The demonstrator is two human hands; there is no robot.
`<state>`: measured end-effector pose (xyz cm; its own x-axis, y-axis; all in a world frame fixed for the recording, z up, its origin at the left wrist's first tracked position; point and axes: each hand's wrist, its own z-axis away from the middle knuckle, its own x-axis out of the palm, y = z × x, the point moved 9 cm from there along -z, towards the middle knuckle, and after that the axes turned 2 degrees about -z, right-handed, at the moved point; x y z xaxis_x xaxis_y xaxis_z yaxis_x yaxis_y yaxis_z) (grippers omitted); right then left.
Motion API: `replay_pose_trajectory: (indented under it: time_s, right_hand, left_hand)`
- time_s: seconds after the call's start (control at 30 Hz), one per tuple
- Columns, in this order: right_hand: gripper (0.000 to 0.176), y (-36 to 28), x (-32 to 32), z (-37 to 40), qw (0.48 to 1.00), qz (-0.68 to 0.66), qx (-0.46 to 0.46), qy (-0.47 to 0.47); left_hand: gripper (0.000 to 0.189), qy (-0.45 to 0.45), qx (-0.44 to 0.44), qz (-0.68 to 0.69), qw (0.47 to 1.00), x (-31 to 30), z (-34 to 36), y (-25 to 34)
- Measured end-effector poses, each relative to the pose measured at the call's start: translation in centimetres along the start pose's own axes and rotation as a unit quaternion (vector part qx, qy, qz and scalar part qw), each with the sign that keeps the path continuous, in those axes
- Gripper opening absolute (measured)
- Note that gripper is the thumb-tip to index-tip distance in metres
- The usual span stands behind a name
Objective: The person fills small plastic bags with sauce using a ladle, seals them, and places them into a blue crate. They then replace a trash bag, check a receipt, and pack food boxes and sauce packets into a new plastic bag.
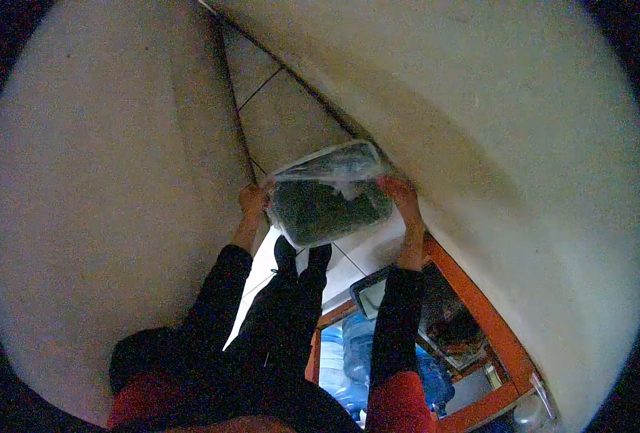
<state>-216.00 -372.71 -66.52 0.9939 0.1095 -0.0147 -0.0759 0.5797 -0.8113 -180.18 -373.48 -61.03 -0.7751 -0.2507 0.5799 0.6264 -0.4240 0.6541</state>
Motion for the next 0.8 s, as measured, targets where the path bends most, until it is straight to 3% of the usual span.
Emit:
replay_pose_trajectory:
  time_s: [0.1,0.2,0.3,0.33,0.4,0.5,0.53,0.57,0.6,0.63,0.67,0.7,0.8]
  right_hand:
    - [0.031,-0.7,-1.9,2.9,0.952,0.299,-0.023,0.062]
    - [0.034,-0.4,-0.8,6.2,0.981,0.084,-0.117,0.129]
    - [0.027,3.0,-1.4,9.7,0.938,0.056,-0.092,0.329]
    - [0.025,4.1,-1.5,11.3,0.913,0.045,-0.084,0.396]
    - [0.021,5.3,-0.6,15.5,0.848,0.02,-0.067,0.525]
    - [0.015,6.8,5.5,21.7,0.824,-0.133,-0.064,0.548]
    - [0.014,7.1,8.1,23.6,0.817,-0.193,-0.08,0.538]
    - [0.016,5.0,10.9,26.4,0.816,-0.149,-0.012,0.558]
    - [0.019,2.8,13.6,29.5,0.793,-0.193,0.036,0.576]
    - [0.02,1.7,16.3,32.5,0.827,-0.144,0.107,0.533]
    - [0.02,1.3,18.8,34.9,0.848,-0.13,0.111,0.502]
    - [0.02,1.0,20.9,37.1,0.868,-0.127,0.105,0.468]
    - [0.021,1.2,25.6,42.8,0.905,-0.133,0.088,0.395]
  left_hand:
    - [0.057,0.013,0.014,-0.019,1.0,0.1,0.5,0.1]
    - [0.055,0.028,0.026,-0.05,0.998,0.3,1.4,0.4]
    - [0.053,0.069,0.052,-0.187,0.979,0.0,2.9,0.4]
    - [0.056,0.096,0.053,-0.319,0.942,-1.3,2.6,-0.4]
    - [0.062,0.147,0.048,-0.56,0.814,-3.4,2.1,-1.3]
    - [0.062,0.127,-0.032,-0.681,0.72,-1.3,5.1,-1.6]
    - [0.062,0.116,-0.057,-0.658,0.742,-0.8,6.5,-2.0]
    - [0.061,0.1,-0.084,-0.635,0.761,-0.6,7.9,-2.5]
    - [0.061,0.081,-0.112,-0.613,0.778,0.1,9.4,-3.2]
    - [0.06,0.059,-0.142,-0.591,0.792,1.2,10.7,-3.8]
    - [0.06,-0.056,-0.22,-0.749,0.623,3.9,12.5,-5.1]
    - [0.06,-0.162,-0.27,-0.858,0.407,6.4,14.8,-5.7]
    - [0.057,-0.16,-0.321,-0.641,0.679,6.0,19.6,-9.3]
